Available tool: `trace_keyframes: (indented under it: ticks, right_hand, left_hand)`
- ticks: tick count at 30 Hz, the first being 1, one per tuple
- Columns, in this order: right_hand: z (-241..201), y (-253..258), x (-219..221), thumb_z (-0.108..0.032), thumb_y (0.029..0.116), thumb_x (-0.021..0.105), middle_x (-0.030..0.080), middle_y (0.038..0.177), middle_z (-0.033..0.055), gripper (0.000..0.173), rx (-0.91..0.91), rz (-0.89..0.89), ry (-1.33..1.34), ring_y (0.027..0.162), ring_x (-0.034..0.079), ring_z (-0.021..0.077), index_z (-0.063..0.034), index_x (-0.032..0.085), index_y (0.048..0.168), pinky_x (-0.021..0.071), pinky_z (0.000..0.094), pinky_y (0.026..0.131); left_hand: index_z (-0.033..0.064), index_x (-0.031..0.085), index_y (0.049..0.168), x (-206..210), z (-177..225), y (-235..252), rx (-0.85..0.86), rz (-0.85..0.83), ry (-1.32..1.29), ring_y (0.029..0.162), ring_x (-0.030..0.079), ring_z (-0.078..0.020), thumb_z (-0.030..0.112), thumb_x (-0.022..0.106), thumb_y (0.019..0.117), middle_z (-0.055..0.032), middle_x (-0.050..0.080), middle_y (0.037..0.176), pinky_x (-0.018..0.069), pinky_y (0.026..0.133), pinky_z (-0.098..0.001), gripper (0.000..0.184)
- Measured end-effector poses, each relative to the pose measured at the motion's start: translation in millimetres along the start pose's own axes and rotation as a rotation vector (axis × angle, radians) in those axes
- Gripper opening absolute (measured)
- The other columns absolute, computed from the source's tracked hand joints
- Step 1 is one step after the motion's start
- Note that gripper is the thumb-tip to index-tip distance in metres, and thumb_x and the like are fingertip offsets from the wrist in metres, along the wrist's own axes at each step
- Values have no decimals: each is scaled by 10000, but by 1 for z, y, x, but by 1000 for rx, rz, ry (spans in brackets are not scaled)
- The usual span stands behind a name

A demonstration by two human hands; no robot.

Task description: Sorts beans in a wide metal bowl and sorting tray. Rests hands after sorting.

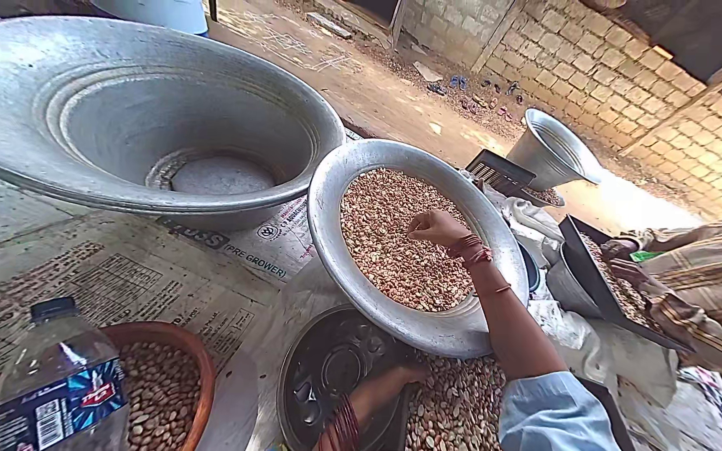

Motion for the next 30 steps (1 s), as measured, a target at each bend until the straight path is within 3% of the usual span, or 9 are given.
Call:
trace_keyframes:
  ticks: [3, 7, 12, 15, 17, 22, 25, 28, 30]
  right_hand:
    - [-59, -51, -5, -78, 959, 687, 695, 821, -29, 88, -287, -148, 295, 706, 628, -16, -3, 705, 1001, 548, 179, 703]
    - [-102, -109, -14, -96, 1016, 601, 738, 1164, 41, 217, -609, -132, 325, 1046, 686, 10, 9, 710, 1172, 563, 191, 920]
    - [-71, -111, -17, 29, 1035, 388, 734, 1159, 110, 402, -361, -272, -103, 983, 712, 188, -61, 710, 1258, 566, 392, 913]
    - [-19, -85, 14, 70, 1026, 420, 720, 1140, 217, 435, -167, -667, -287, 1008, 682, 365, -67, 662, 1361, 487, 562, 940]
    - [13, -62, 29, 9, 1042, 497, 693, 1220, 235, 397, -88, -748, -238, 1087, 669, 365, -72, 625, 1409, 483, 560, 969]
    - [72, 12, -1, -44, 1031, 548, 634, 1352, 225, 391, 66, -162, -11, 1221, 618, 350, -76, 607, 1417, 457, 537, 1050]
    - [86, 18, -17, -66, 1016, 585, 663, 1257, 249, 335, 148, 256, 133, 1097, 643, 420, -103, 660, 1341, 494, 606, 916]
    - [99, 44, -23, -143, 1000, 636, 598, 1354, 302, 394, 298, 368, 86, 1224, 580, 492, -100, 628, 1392, 454, 668, 975]
    - [104, 71, -19, -270, 995, 676, 449, 1508, 339, 603, 459, 225, 8, 1374, 466, 512, -85, 473, 1533, 385, 664, 1093]
  left_hand:
    - [-74, 593, 1211, -1, -2, 0, 43, 23, 10, 986, 593, -110, 49, 646, 918, -112, 638, 1091, 498, 909, -297, 322]
    - [-123, 555, 1282, 1, -2, 1, 69, 40, 51, 1108, 565, -165, 67, 614, 919, -194, 606, 1235, 460, 997, -335, 414]
    - [-107, 606, 1200, 0, -3, 2, 80, 34, 62, 1035, 583, -159, 76, 614, 935, -165, 636, 1138, 473, 970, -357, 323]
    - [-104, 582, 1269, 1, -1, -2, 26, 38, -1, 1087, 598, -185, 57, 627, 957, -183, 639, 1190, 472, 999, -363, 354]
    - [-100, 571, 1277, 1, 0, -2, -1, 35, -4, 1076, 592, -183, 53, 616, 956, -181, 630, 1189, 474, 982, -355, 359]
    - [-97, 582, 1253, 2, -1, 0, -11, 13, 22, 1051, 583, -157, 56, 607, 968, -162, 630, 1160, 473, 967, -333, 324]
    - [-94, 589, 1251, 2, -1, -2, 8, 27, 0, 1050, 605, -142, 60, 621, 950, -153, 650, 1149, 488, 965, -317, 339]
    - [-58, 618, 1173, -1, -1, 1, -43, 21, 11, 967, 599, -126, 84, 648, 942, -110, 644, 1056, 496, 904, -317, 272]
    - [-63, 600, 1216, 0, -3, 2, -44, 11, 5, 1001, 601, -133, 85, 649, 940, -123, 644, 1101, 493, 927, -324, 317]
Point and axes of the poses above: each hand's wrist, its own y-axis towards the middle knuckle, its own x-axis out of the palm, z = x × y, the point moved 2 cm from there along y, towards the middle knuckle
